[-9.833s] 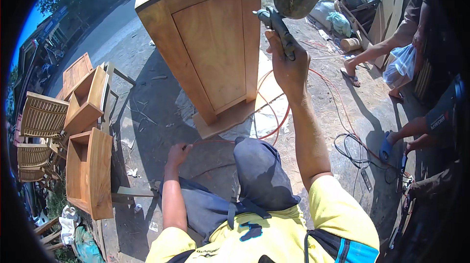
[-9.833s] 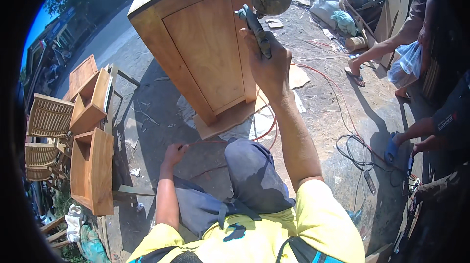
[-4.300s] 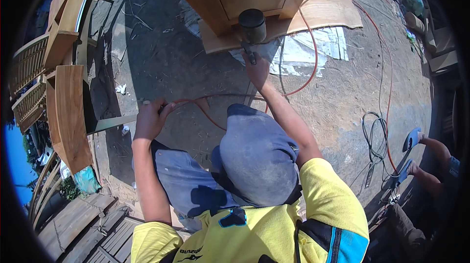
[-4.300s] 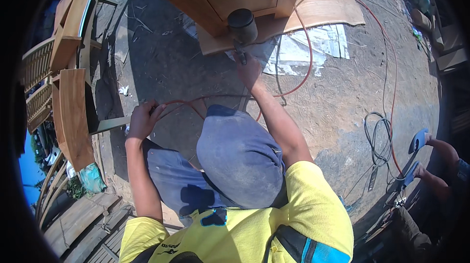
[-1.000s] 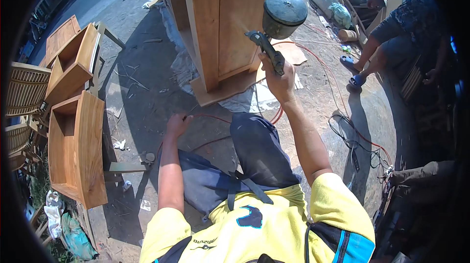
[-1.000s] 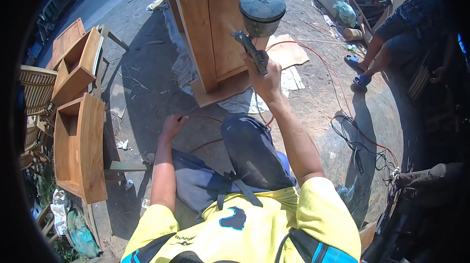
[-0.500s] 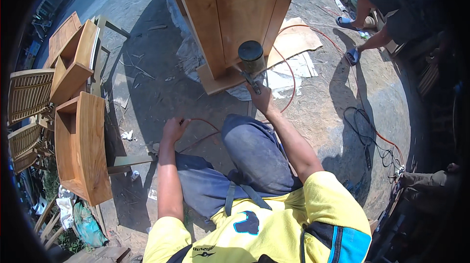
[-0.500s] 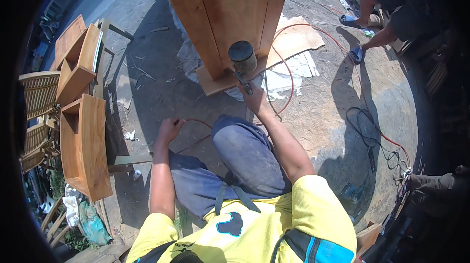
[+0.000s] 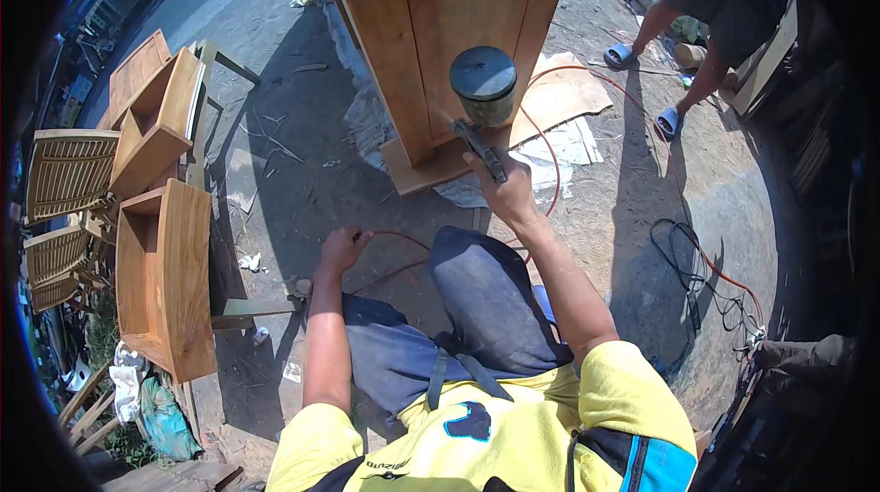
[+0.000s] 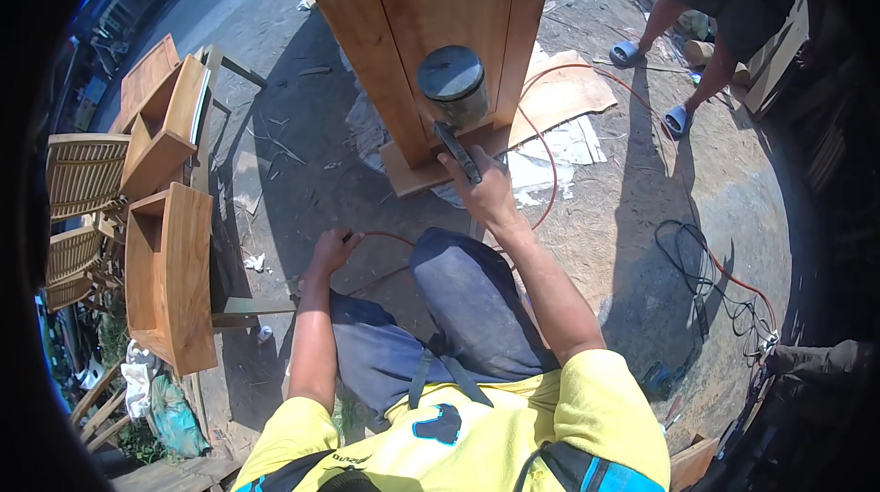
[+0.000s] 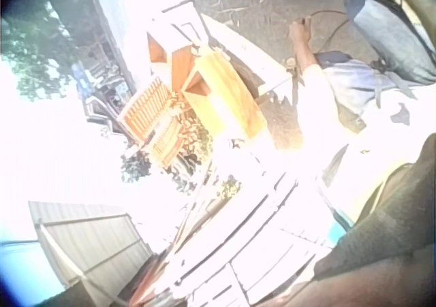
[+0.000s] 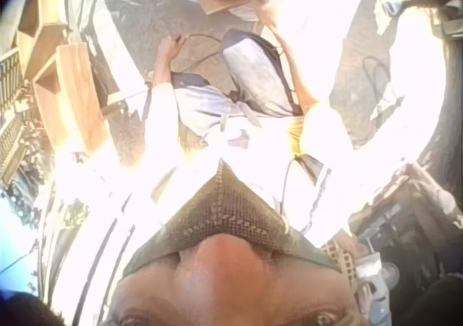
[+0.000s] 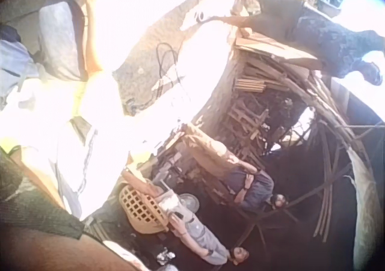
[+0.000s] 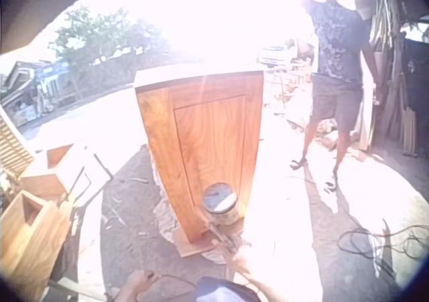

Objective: The person spray paints the sides of a wooden cabinet using a spray gun, opens the spray gun cup by hand to check inside, and continues spray painting the surfaces of the cabinet.

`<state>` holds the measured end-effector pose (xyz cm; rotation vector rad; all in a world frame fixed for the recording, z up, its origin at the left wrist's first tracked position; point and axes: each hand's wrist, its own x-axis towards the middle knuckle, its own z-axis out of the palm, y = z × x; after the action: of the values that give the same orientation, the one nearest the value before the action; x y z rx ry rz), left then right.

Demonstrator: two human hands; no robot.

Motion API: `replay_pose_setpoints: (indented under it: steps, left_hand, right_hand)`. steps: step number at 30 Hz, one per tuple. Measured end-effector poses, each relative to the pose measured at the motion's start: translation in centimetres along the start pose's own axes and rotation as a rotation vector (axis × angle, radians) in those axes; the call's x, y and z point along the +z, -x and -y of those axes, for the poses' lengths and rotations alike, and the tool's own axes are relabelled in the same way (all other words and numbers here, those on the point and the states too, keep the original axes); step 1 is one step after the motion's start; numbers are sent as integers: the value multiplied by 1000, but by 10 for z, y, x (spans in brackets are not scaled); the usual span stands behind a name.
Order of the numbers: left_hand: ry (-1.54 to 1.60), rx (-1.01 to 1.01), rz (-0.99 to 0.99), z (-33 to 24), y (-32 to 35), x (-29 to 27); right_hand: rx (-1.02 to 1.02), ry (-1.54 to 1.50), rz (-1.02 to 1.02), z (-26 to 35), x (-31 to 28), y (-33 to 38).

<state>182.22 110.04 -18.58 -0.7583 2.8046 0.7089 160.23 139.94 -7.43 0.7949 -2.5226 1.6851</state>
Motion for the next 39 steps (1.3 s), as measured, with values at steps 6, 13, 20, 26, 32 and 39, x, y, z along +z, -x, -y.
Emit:
replay_pose_setpoints:
  steps: [6, 13, 20, 26, 32, 39]
  left_hand:
    - [29, 4, -15, -12, -14, 3]
    - [79, 49, -61, -14, -30, 3]
    - [92, 52, -48, -16, -35, 11]
    - [115, 75, -37, -16, -44, 15]
    - [84, 97, -62, -10, -38, 12]
    - [17, 89, -68, 15, -34, 22]
  right_hand:
    - [-303, -50, -97, 112, -66, -37]
    - [-543, -99, -306, 184, -88, -72]
    - [-502, 23, -284, 189, -80, -60]
    - [-479, 48, -299, 184, -74, -58]
    - [-212, 111, -101, 96, -55, -34]
    - [175, 139, 133, -30, -6, -1]
